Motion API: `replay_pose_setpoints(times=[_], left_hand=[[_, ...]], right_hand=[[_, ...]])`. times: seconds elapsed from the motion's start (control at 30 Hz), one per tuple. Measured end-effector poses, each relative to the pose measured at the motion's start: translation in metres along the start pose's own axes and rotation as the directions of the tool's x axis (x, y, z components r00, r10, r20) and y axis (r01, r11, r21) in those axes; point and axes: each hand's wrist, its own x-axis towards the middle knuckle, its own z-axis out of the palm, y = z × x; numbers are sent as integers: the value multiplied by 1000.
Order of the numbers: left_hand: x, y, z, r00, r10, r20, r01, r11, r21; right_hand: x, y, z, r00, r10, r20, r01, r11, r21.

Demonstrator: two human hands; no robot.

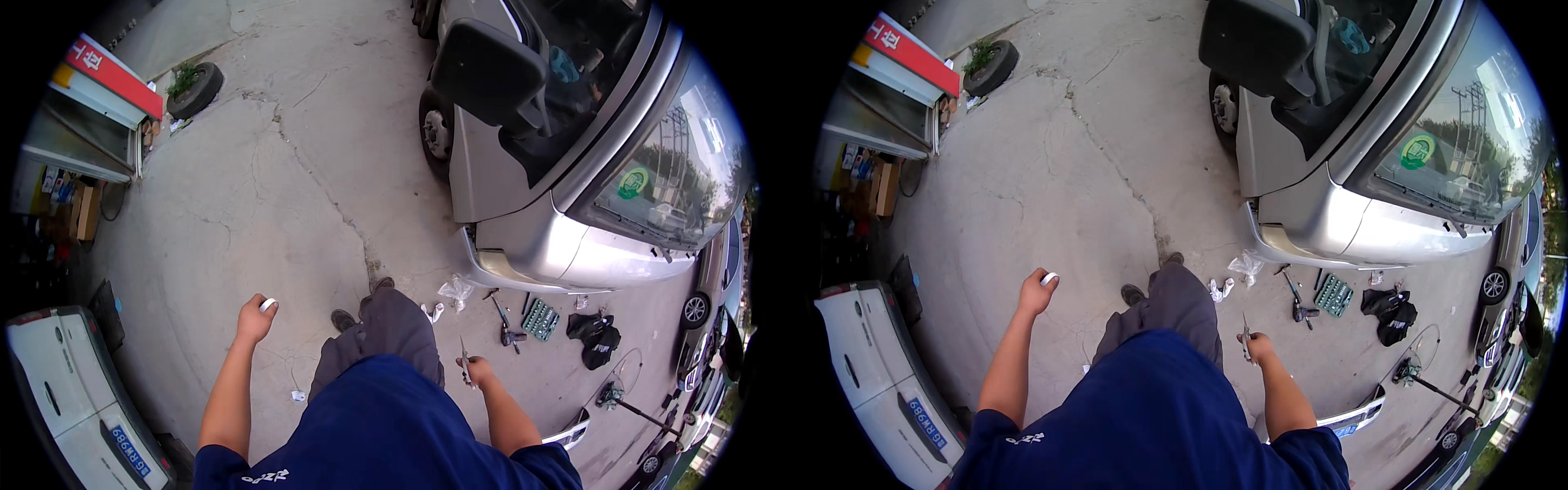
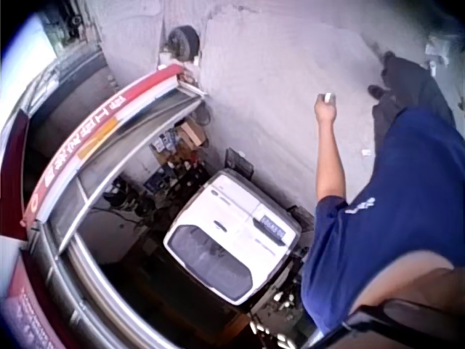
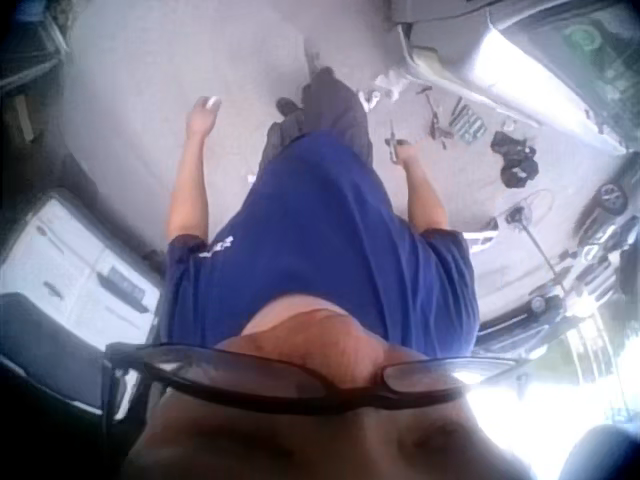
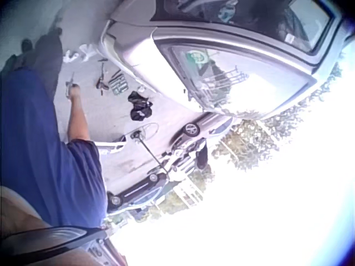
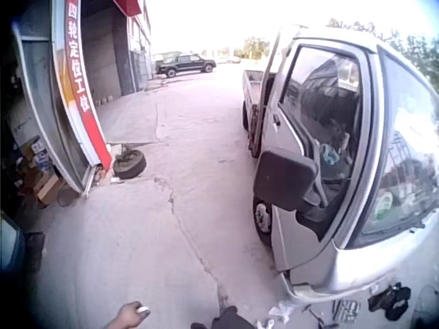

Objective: The person works on the rear bumper of a silver car, adjusting and securing a panel with both hands. They then use shears to cut a zip tie and trim wires near the bumper area. The task involves careful manipulation of the bumper panel and wiring components.

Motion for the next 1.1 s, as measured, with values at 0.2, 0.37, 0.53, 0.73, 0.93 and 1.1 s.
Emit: replay_pose_setpoints(times=[0.2, 0.37, 0.53, 0.73, 0.93, 1.1], left_hand=[[160, 153, -2, 918, 338, 207, -376, 908, 187], [204, 258, 38, 715, 486, 502, -648, 730, 218], [229, 350, 86, 440, 463, 769, -861, 460, 215], [313, 392, 177, 120, 311, 943, -991, -24, 134], [374, 383, 282, 132, 147, 980, -945, -279, 169], [458, 321, 444, 135, 36, 990, -920, -366, 138]], right_hand=[[27, -31, 66, 996, 44, -83, -30, 986, 166], [16, -100, 104, 980, 105, -167, -17, 887, 461], [19, -155, 147, 911, 193, -365, 76, 790, 609], [41, -246, 171, 865, 292, -409, 55, 754, 655], [128, -296, 200, 872, 302, -386, -18, 806, 591], [254, -305, 204, 901, 217, -375, 26, 838, 546]])
